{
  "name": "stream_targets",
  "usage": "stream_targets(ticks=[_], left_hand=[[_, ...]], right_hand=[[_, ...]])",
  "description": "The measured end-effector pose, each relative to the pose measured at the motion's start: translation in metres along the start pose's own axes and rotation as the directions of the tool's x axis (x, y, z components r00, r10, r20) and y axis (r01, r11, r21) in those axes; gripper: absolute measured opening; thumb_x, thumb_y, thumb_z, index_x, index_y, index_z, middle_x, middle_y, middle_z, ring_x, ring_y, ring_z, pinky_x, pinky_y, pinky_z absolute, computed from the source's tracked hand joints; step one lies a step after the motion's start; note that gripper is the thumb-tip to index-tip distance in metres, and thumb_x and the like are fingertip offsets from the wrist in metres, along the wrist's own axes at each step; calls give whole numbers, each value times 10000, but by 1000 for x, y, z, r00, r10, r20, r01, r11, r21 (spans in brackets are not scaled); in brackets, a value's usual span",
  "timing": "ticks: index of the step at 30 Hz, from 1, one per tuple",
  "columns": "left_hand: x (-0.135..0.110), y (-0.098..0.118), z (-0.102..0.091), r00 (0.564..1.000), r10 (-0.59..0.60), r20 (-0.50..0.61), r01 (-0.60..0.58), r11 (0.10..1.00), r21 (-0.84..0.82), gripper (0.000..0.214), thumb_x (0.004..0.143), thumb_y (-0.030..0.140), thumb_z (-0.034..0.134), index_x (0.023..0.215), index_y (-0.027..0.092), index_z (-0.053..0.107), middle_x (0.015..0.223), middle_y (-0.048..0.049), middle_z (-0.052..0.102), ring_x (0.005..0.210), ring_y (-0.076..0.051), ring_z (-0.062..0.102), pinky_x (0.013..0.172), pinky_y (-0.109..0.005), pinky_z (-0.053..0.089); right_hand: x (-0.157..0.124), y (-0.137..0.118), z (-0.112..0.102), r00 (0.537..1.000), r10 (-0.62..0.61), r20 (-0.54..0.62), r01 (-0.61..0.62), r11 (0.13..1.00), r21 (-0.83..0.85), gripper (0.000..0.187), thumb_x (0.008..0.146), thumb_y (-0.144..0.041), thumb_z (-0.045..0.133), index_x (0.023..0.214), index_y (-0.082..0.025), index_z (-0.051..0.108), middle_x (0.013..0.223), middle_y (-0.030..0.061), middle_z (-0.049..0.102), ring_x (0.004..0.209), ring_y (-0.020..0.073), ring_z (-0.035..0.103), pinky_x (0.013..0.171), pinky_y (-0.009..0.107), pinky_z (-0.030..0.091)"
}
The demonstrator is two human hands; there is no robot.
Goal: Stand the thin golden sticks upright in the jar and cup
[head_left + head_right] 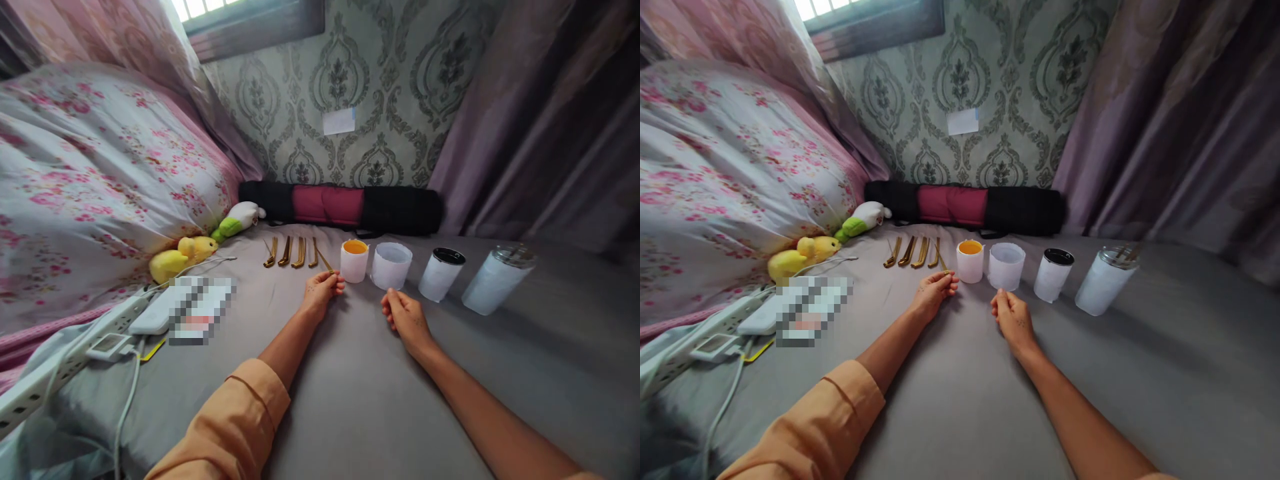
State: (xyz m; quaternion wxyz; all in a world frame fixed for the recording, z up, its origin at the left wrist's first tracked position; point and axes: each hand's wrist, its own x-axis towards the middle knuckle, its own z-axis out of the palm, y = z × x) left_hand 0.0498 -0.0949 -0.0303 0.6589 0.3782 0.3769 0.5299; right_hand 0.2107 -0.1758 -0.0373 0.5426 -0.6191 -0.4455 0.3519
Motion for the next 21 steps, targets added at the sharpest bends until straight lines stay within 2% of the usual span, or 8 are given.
stream_targets(ticks=[13,21], left_hand=[[-34,0,10,991,115,67,-124,981,152,278,679,251,607,903,85,614,750,-76,636,534,-85,553,487,-204,457],[-42,-3,12,961,239,139,-271,915,300,236,700,228,572,889,107,645,713,-53,627,519,-84,532,459,-188,418]], right_hand=[[-3,-3,-1,1000,6,12,-6,1000,18,410,744,-546,434,671,-152,523,558,-9,479,414,53,409,354,155,308],[-5,-3,-1,1000,-12,22,11,999,35,398,724,-549,458,707,-158,533,561,-17,481,410,54,402,352,159,294]])
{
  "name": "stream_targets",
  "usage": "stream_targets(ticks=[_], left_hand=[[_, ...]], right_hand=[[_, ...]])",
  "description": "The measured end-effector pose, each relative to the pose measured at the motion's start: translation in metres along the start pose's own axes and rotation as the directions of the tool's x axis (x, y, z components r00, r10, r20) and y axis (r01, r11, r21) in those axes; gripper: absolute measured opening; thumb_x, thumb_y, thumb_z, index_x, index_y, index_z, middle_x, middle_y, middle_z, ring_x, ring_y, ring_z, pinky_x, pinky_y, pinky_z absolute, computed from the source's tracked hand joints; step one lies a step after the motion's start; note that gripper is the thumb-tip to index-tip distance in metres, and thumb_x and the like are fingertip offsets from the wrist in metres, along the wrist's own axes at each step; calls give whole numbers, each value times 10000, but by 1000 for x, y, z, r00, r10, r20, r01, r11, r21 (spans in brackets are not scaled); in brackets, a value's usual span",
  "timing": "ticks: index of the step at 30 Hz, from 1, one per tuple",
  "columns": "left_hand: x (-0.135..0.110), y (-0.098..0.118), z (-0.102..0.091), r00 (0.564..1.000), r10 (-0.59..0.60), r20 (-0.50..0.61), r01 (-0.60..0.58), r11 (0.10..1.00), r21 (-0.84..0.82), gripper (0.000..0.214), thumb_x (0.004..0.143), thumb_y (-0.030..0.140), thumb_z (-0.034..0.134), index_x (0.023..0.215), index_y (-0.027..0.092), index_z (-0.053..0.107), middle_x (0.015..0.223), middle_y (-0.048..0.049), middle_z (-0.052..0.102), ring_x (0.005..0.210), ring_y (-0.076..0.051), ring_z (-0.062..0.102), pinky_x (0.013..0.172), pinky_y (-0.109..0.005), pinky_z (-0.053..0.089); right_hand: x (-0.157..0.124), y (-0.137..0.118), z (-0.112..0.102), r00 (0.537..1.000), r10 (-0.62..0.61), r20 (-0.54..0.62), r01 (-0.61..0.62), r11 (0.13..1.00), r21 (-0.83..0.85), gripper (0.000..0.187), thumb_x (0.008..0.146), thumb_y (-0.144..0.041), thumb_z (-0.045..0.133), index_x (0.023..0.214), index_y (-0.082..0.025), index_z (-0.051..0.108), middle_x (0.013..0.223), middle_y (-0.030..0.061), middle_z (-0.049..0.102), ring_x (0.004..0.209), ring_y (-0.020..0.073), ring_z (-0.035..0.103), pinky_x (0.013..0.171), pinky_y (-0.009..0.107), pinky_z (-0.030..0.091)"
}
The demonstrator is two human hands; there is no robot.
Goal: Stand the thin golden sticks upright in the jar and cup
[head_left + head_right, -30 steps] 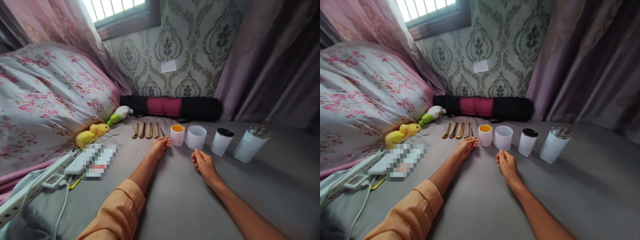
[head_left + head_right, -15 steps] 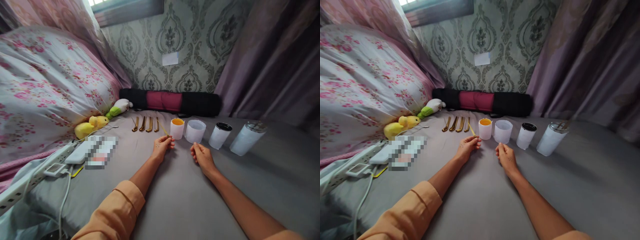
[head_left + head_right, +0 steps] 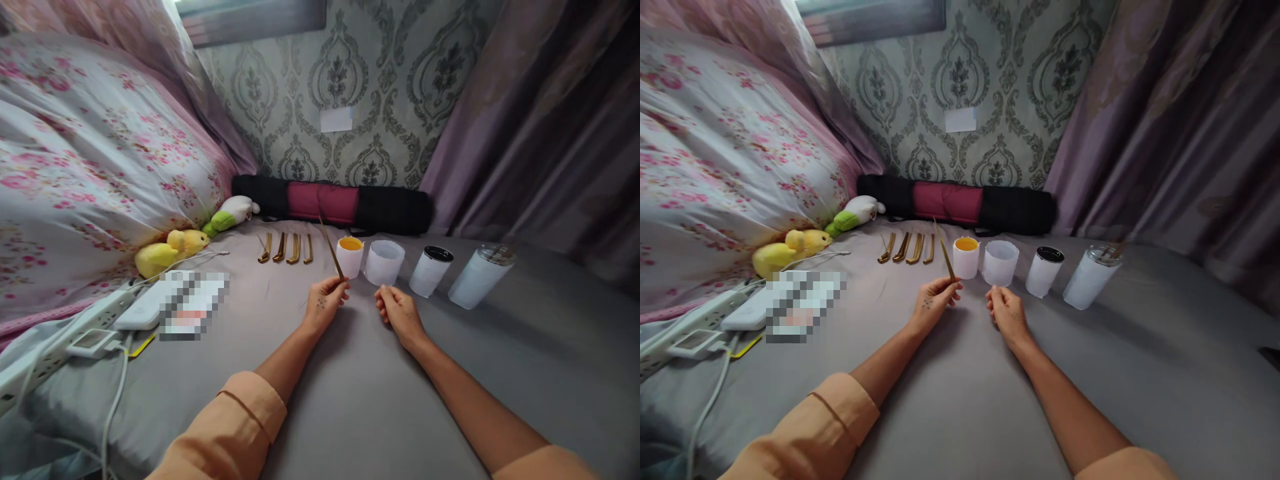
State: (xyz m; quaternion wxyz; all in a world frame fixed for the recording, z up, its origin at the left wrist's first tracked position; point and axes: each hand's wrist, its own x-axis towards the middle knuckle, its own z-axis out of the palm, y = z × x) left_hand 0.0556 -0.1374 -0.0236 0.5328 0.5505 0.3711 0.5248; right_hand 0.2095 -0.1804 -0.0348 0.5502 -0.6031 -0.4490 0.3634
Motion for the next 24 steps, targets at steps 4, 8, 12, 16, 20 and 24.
stream_targets(ticks=[4,8,12,16,20,24], left_hand=[[-2,-3,1,998,47,38,-51,993,107,225,723,224,546,898,139,661,738,-51,636,560,-93,544,474,-176,412],[-4,-7,0,992,112,62,-123,966,226,213,734,240,548,893,175,675,738,-39,642,580,-102,547,535,-188,423],[-5,-7,-1,964,227,136,-259,915,308,212,759,269,535,902,205,678,786,-38,644,638,-118,552,628,-207,428],[-8,-4,-1,937,289,195,-342,875,344,217,786,272,503,906,223,677,871,-56,647,762,-152,565,738,-228,413],[-10,-2,1,934,273,228,-339,880,333,214,791,270,493,895,239,677,899,-66,636,824,-172,554,798,-247,393],[-11,-3,1,925,286,249,-360,869,340,218,787,262,496,915,249,672,917,-71,622,866,-177,540,838,-252,371]], right_hand=[[1,2,-1,1000,-9,4,9,1000,4,398,723,-546,464,715,-155,537,563,-13,480,413,57,402,356,162,302],[0,1,-1,1000,-5,0,5,1000,12,390,726,-537,466,720,-155,541,559,-18,477,410,52,398,351,156,297],[-1,0,-1,1000,-13,-7,13,999,35,392,719,-538,473,738,-155,555,564,-20,483,413,51,404,352,155,301],[-2,-2,-1,999,-38,-24,39,998,44,406,699,-543,491,769,-153,578,569,-17,486,425,58,414,359,163,314],[-3,-4,-2,996,-79,-28,80,997,23,389,717,-523,486,821,-160,583,601,-12,492,451,68,430,379,171,339],[-4,-9,-2,991,-130,-13,130,991,10,373,737,-486,482,890,-160,577,645,3,513,486,80,446,406,183,364]])
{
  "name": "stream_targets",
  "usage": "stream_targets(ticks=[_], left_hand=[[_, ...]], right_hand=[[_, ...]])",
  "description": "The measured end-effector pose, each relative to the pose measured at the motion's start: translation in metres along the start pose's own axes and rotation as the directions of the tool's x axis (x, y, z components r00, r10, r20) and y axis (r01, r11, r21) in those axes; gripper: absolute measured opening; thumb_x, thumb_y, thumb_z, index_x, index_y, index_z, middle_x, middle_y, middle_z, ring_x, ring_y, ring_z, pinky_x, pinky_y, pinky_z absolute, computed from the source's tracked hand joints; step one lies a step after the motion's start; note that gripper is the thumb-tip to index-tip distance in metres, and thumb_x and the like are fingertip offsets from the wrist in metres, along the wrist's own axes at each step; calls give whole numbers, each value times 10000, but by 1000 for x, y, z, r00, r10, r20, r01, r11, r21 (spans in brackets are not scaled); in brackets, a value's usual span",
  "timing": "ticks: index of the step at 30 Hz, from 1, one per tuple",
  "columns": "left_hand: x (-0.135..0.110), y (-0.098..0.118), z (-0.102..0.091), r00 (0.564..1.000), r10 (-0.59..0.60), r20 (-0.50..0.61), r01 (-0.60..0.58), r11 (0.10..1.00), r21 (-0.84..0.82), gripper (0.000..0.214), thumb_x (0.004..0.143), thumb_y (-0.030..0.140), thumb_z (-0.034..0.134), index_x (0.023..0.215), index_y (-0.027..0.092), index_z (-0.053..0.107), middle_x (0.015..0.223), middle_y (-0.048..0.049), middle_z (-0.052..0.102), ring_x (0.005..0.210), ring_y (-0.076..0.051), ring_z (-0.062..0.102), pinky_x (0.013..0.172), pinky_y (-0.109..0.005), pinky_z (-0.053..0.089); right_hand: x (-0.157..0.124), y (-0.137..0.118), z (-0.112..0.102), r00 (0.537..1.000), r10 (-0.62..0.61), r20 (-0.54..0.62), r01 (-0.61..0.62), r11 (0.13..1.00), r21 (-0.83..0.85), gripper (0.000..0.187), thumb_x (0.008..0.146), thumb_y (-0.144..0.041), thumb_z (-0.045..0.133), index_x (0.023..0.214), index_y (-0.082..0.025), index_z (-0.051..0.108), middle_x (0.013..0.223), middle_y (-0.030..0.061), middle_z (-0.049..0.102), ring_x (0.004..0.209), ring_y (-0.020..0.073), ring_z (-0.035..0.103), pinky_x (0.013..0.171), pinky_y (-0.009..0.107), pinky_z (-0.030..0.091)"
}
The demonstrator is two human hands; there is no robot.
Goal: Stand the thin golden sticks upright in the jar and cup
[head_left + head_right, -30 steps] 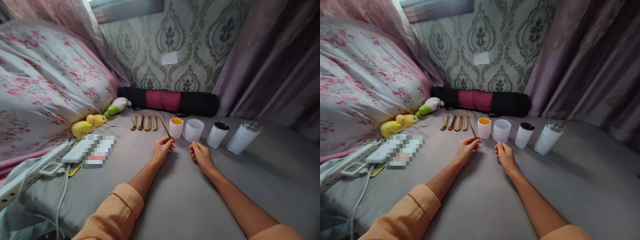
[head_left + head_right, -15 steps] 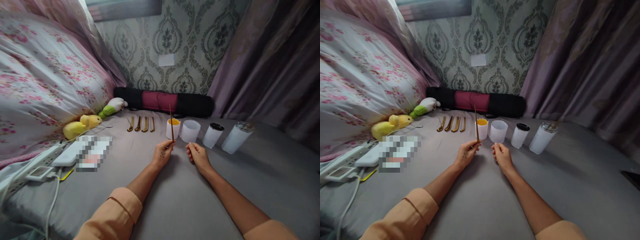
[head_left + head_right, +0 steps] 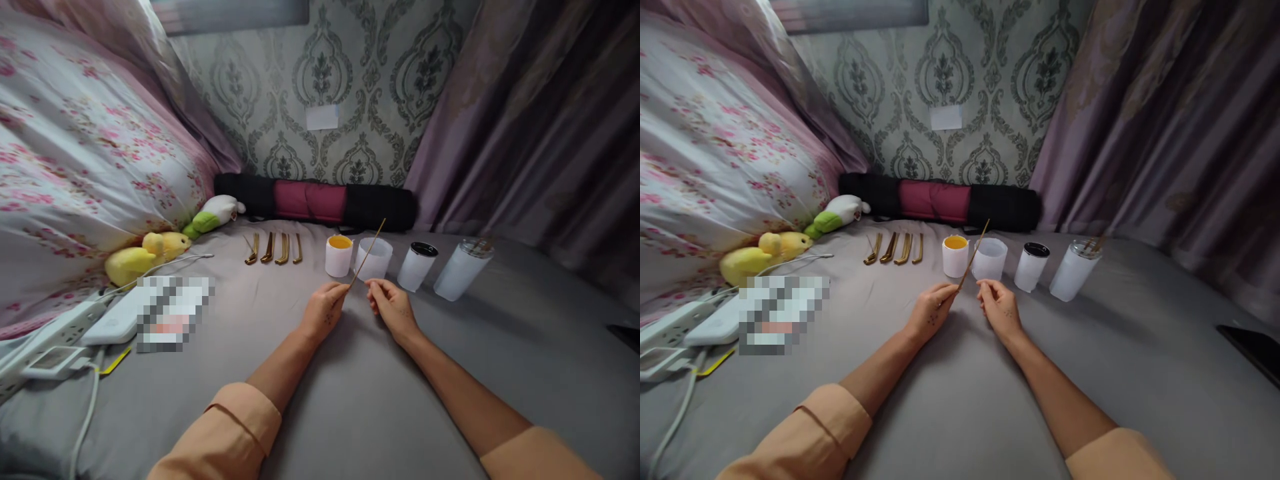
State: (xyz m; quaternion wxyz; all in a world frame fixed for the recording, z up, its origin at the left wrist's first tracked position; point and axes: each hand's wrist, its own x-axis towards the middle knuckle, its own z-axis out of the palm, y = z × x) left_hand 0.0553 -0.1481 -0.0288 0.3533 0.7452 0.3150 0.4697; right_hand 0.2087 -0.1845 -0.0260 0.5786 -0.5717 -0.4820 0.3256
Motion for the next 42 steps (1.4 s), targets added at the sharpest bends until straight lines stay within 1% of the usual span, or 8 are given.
stream_targets(ticks=[5,11,16,21,30,33,37,42], left_hand=[[-2,-1,0,999,23,40,-24,999,37,239,787,221,488,954,259,655,959,-73,608,912,-178,532,874,-265,359],[-3,0,-2,980,106,166,-147,954,261,318,801,147,422,1039,246,609,1012,-82,585,944,-187,512,867,-288,367],[-4,0,-3,971,59,232,-149,908,392,360,791,108,405,1086,237,568,1022,-81,565,953,-188,488,866,-296,363],[-3,0,-3,968,38,246,-147,884,443,341,790,107,398,1050,233,579,975,-73,562,938,-186,484,851,-288,367],[-3,-8,7,991,65,117,-92,964,247,226,801,182,432,878,221,641,834,-63,582,791,-157,529,757,-240,386],[-2,-9,9,993,48,108,-69,978,197,207,792,188,447,842,208,646,793,-57,595,706,-137,530,691,-222,389],[-2,-8,10,996,-9,94,-8,985,172,184,760,178,477,824,195,649,740,-40,617,647,-123,529,635,-209,383],[-1,-8,12,985,-144,94,140,989,57,197,723,182,502,875,170,627,712,-28,624,616,-114,528,604,-207,389]], right_hand=[[-3,-10,1,999,-38,14,38,999,11,359,737,-442,498,940,-156,575,699,28,552,533,96,472,450,203,392],[-6,-15,2,997,-74,30,71,994,86,314,727,-335,517,973,-146,567,721,32,557,546,92,467,462,209,387],[-8,-16,2,997,-77,22,73,990,123,299,714,-309,525,962,-149,573,698,19,545,517,78,439,447,205,358],[-6,-14,2,999,-41,-17,43,987,152,331,722,-392,527,944,-150,575,687,13,530,504,73,434,433,197,352],[-1,-8,2,998,-16,-56,25,987,157,317,731,-425,526,890,-155,574,643,-7,509,475,62,421,408,182,342],[-2,-9,2,998,-20,-53,28,989,148,307,742,-420,512,885,-155,573,636,-11,499,472,63,418,408,184,343],[-2,-9,1,998,-10,-60,19,988,153,296,745,-413,508,881,-157,566,627,-19,489,462,59,413,406,182,338],[0,-6,0,996,-22,-89,35,989,145,272,758,-394,502,876,-156,562,623,-21,494,458,59,413,404,182,331]])
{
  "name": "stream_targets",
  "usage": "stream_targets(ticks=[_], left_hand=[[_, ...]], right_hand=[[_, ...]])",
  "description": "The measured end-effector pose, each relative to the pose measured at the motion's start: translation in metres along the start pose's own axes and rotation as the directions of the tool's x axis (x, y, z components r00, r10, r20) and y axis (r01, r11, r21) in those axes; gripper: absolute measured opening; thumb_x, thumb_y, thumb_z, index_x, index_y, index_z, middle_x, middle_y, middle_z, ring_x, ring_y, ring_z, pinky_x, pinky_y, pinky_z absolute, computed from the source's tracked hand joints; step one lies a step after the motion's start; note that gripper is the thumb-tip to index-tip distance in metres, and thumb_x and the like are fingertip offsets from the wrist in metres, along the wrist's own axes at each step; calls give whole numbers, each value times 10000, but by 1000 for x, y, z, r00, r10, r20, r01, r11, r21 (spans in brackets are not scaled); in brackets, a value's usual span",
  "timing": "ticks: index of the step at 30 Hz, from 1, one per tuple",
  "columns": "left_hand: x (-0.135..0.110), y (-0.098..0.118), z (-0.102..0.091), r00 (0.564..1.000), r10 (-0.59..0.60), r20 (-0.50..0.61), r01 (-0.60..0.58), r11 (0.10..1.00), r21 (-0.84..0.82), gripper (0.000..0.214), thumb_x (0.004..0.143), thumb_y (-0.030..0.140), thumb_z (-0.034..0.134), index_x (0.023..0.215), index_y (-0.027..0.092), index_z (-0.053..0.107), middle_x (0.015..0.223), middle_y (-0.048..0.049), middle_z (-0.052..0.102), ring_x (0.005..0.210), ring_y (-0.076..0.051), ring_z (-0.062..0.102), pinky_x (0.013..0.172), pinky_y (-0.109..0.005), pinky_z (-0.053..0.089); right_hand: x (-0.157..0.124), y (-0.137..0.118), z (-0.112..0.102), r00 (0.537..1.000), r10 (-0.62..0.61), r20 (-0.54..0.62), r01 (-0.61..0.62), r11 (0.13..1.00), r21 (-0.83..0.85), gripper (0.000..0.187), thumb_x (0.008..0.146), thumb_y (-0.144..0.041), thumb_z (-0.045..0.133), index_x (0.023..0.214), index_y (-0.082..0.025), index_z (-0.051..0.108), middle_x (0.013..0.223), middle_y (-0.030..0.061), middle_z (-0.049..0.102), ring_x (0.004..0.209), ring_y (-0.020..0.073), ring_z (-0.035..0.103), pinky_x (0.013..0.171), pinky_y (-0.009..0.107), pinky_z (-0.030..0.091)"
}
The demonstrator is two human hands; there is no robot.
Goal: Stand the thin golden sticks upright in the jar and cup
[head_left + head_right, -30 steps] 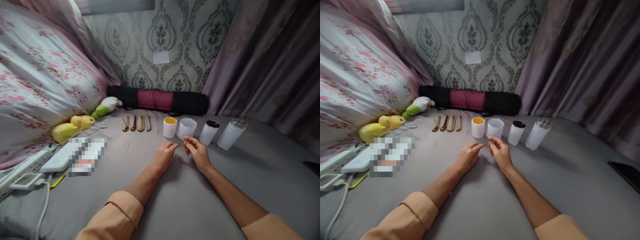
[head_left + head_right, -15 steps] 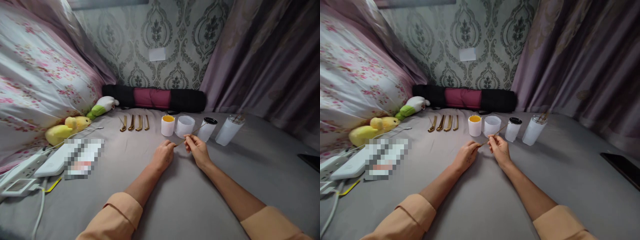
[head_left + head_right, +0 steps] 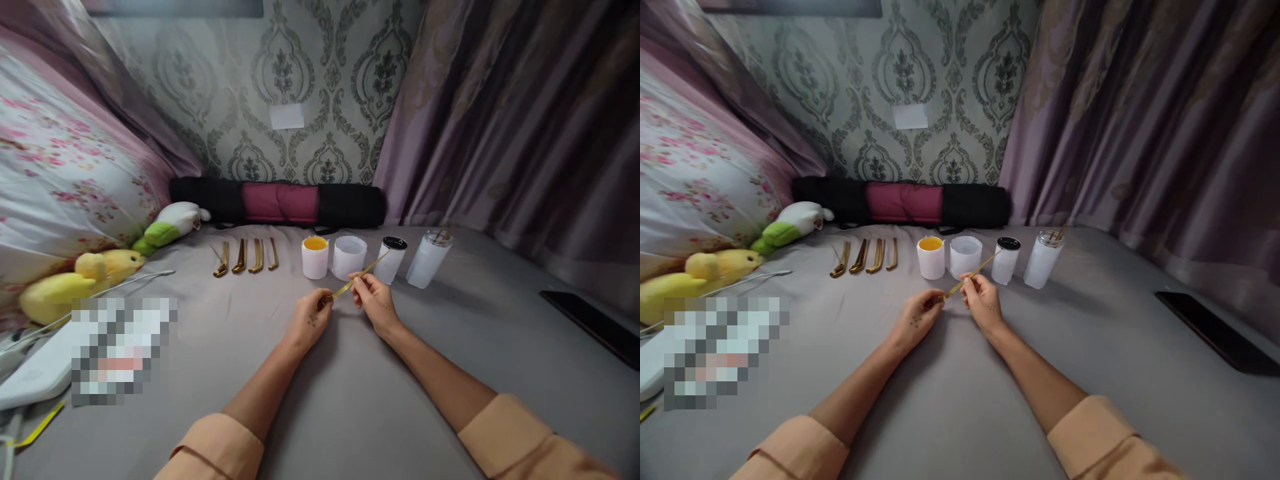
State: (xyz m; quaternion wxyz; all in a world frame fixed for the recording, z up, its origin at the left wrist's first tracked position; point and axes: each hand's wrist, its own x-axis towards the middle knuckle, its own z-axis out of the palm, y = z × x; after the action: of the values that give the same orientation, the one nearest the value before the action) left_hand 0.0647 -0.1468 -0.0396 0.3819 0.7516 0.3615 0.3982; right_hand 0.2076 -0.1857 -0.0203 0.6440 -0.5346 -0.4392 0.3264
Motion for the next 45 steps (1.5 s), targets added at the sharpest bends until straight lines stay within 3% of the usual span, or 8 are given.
stream_targets(ticks=[4,9,16,21,26,31,45], left_hand=[[1,5,1,990,-136,40,141,975,-170,254,679,178,535,922,135,597,709,-30,619,609,-109,530,562,-200,397],[2,17,1,931,-313,186,362,851,-381,362,671,165,536,1025,89,516,716,-45,619,509,-85,501,427,-180,358],[1,13,-1,872,-338,354,489,642,-590,341,712,307,578,966,83,545,764,-99,627,520,-79,515,450,-186,368],[1,13,-3,840,-327,432,542,528,-654,260,721,218,570,942,82,555,778,-111,625,548,-87,529,472,-189,380],[2,17,-8,781,-340,524,625,408,-666,204,721,118,548,918,69,559,774,-111,622,564,-82,530,510,-184,408],[1,18,-11,752,-345,561,659,367,-657,188,729,118,551,911,75,571,765,-89,613,565,-71,524,526,-174,425],[0,14,-12,742,-340,578,670,336,-662,191,745,137,557,927,83,577,762,-68,598,556,-55,509,525,-158,441]], right_hand=[[1,3,-1,1000,-14,-26,14,1000,3,272,757,-399,500,875,-163,567,616,-26,488,461,65,411,393,182,318],[1,2,-3,998,-33,-47,33,999,-2,252,759,-386,501,860,-164,565,597,-34,463,462,65,398,394,182,304],[1,1,-7,997,-44,-57,43,999,-18,236,761,-379,493,836,-165,561,585,-36,454,464,70,394,398,188,301],[-1,-2,-7,997,-35,-65,34,999,-22,244,741,-392,511,821,-167,560,575,-38,457,458,71,396,398,193,303],[-4,-3,-8,998,-23,-54,21,999,-28,233,751,-376,500,830,-164,557,575,-39,452,455,69,392,400,191,303],[-9,-2,-10,999,-19,-46,17,999,-32,231,749,-381,491,821,-170,552,575,-41,450,445,66,385,389,187,291],[-1,-19,-30,992,-11,-124,8,1000,-22,326,761,-463,465,850,-164,561,610,-23,474,448,59,408,364,175,314]])
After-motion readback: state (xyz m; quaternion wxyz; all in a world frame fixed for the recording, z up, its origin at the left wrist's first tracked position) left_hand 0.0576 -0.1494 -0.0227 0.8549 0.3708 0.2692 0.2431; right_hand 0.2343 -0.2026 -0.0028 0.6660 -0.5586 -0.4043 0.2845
